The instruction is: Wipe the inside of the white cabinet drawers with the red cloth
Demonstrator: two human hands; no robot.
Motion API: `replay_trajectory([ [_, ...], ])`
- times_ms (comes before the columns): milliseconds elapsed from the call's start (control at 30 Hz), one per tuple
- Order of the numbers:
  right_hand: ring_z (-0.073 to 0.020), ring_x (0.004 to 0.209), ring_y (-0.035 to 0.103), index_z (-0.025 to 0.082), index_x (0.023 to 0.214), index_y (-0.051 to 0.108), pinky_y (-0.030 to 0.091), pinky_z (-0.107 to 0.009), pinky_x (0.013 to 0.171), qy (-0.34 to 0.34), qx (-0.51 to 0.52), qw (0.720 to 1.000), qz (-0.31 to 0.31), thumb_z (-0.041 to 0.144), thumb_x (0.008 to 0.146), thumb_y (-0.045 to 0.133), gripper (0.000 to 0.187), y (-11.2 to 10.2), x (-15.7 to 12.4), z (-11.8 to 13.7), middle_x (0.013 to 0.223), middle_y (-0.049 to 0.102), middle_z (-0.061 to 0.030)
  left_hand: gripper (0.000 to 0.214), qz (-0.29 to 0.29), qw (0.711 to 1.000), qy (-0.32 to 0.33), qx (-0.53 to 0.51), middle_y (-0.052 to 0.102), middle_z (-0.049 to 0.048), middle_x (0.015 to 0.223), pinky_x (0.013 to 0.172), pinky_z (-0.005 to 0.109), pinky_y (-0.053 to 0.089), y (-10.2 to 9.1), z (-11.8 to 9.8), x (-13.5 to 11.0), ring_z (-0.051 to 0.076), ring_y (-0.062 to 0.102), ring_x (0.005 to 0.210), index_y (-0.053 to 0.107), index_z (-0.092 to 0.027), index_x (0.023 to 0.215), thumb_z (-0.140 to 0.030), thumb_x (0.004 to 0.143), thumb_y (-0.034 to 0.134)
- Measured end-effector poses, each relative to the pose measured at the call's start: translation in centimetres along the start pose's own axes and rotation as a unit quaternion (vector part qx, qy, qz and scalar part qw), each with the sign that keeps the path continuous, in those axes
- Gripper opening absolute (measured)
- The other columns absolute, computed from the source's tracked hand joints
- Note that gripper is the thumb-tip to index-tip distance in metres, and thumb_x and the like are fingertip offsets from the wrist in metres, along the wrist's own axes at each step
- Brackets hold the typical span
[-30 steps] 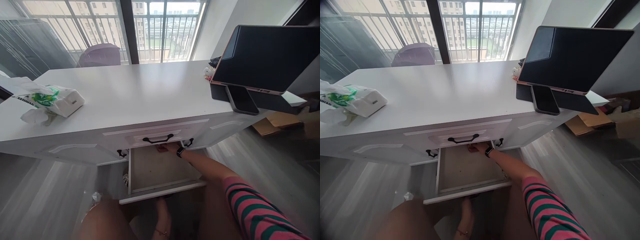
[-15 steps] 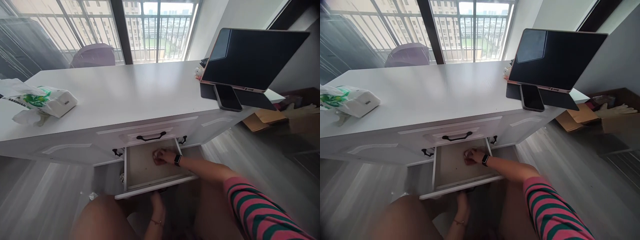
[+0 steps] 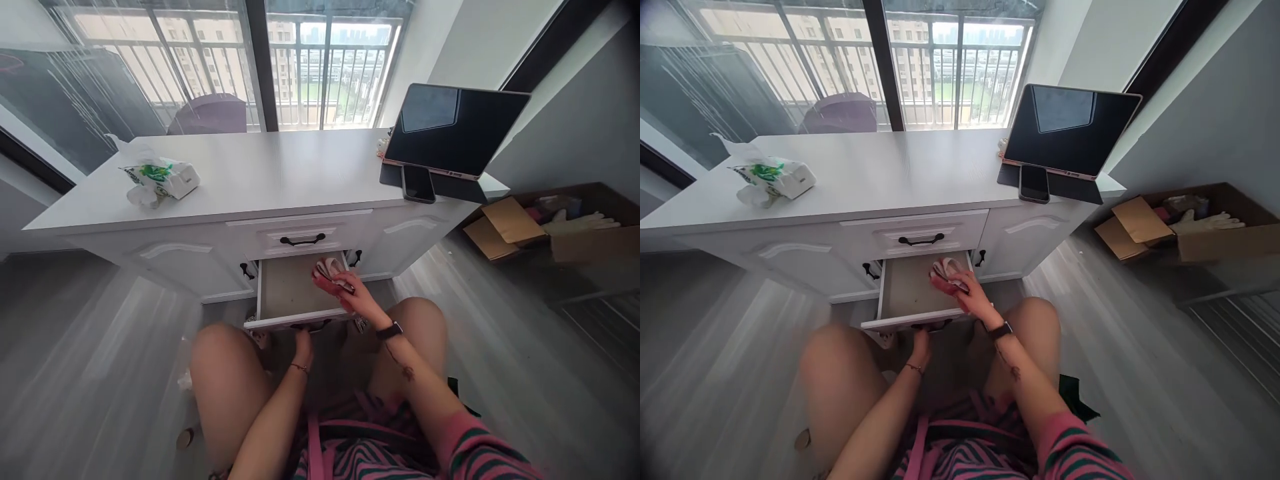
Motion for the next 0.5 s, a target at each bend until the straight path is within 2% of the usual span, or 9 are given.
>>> replay_trajectory([
  [67, -0.0204, 0.118, 0.049, 0.024, 0.107, 0.062, 0.033, -0.035, 0.107, 0.03, 0.045, 0.987, -0.152, 0.024, 0.076, 0.061, 0.031, -0.9, -5.1, -0.1, 0.121, 0.055, -0.0059, 0.016, 0.018, 1.0, -0.012, -0.008, 0.062, -0.0001, 0.064, 0.076, 0.031, 0.05, 0.0, -0.2, -0.4, 0.014, 0.06, 0.065, 0.057, -0.015, 0.073, -0.001, 0.066, 0.054],
  [100, -0.0205, 0.115, 0.051, 0.024, 0.11, 0.06, 0.036, -0.036, 0.105, 0.058, 0.074, 0.973, -0.212, 0.028, 0.075, 0.063, 0.035, -0.7, -7.8, -0.8, 0.12, 0.056, -0.0059, 0.017, 0.028, 0.999, -0.017, -0.012, 0.063, 0.0004, 0.066, 0.075, 0.03, 0.051, 0.0, -0.3, -0.6, 0.014, 0.061, 0.065, 0.057, -0.016, 0.074, 0.0, 0.067, 0.055],
  [167, -0.0204, 0.105, 0.056, 0.023, 0.114, 0.053, 0.042, -0.037, 0.098, 0.12, 0.16, 0.917, -0.346, 0.035, 0.074, 0.064, 0.043, 0.1, -13.0, -3.2, 0.115, 0.058, -0.0061, 0.02, 0.041, 0.999, -0.027, -0.019, 0.065, 0.0015, 0.071, 0.074, 0.029, 0.051, -0.2, -0.5, -1.0, 0.014, 0.062, 0.068, 0.057, -0.017, 0.078, 0.001, 0.069, 0.056],
  [233, -0.0191, 0.1, 0.057, 0.022, 0.111, 0.049, 0.045, -0.036, 0.094, 0.171, 0.233, 0.86, -0.421, 0.038, 0.068, 0.069, 0.049, 1.4, -16.4, -5.9, 0.112, 0.058, -0.0052, 0.021, 0.047, 0.998, -0.041, -0.019, 0.066, 0.003, 0.075, 0.073, 0.029, 0.051, -0.6, -0.7, -1.2, 0.014, 0.063, 0.069, 0.057, -0.018, 0.079, 0.002, 0.071, 0.06],
  [267, -0.0179, 0.097, 0.058, 0.023, 0.109, 0.048, 0.046, -0.035, 0.091, 0.189, 0.27, 0.838, -0.435, 0.038, 0.065, 0.07, 0.052, 2.0, -17.1, -7.1, 0.11, 0.059, -0.004, 0.021, 0.046, 0.998, -0.049, -0.016, 0.066, 0.0035, 0.075, 0.072, 0.029, 0.051, -0.9, -0.7, -1.3, 0.014, 0.062, 0.068, 0.056, -0.018, 0.078, 0.002, 0.072, 0.06],
  [333, -0.0151, 0.091, 0.06, 0.025, 0.105, 0.045, 0.049, -0.031, 0.085, 0.215, 0.324, 0.813, -0.434, 0.034, 0.059, 0.073, 0.055, 2.6, -17.0, -9.0, 0.104, 0.059, -0.0003, 0.021, 0.037, 0.997, -0.062, -0.011, 0.064, 0.0025, 0.071, 0.07, 0.027, 0.051, -1.5, -0.8, -1.4, 0.012, 0.06, 0.063, 0.055, -0.018, 0.073, 0.002, 0.074, 0.061],
  [433, -0.0131, 0.082, 0.062, 0.026, 0.101, 0.044, 0.053, -0.028, 0.074, 0.242, 0.349, 0.808, -0.408, 0.027, 0.057, 0.072, 0.053, 2.8, -14.7, -11.0, 0.096, 0.061, 0.0042, 0.024, 0.022, 0.997, -0.069, -0.008, 0.059, -0.0004, 0.066, 0.068, 0.025, 0.05, -2.2, -1.0, -1.6, 0.01, 0.057, 0.058, 0.051, -0.018, 0.067, 0.002, 0.078, 0.058],
  [500, -0.013, 0.073, 0.062, 0.023, 0.095, 0.047, 0.053, -0.027, 0.064, 0.262, 0.347, 0.815, -0.383, 0.025, 0.061, 0.071, 0.041, 3.5, -12.8, -12.1, 0.086, 0.061, 0.0047, 0.026, 0.019, 0.997, -0.072, -0.007, 0.057, -0.0005, 0.065, 0.066, 0.025, 0.05, -2.4, -0.9, -1.7, 0.009, 0.056, 0.056, 0.049, -0.018, 0.065, 0.001, 0.08, 0.058],
])
Point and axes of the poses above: each hand's wrist, its own x-axis towards the middle knuckle, its own y-axis out of the palm, z = x × y, the point moved 8 cm from there along x, towards the middle knuckle
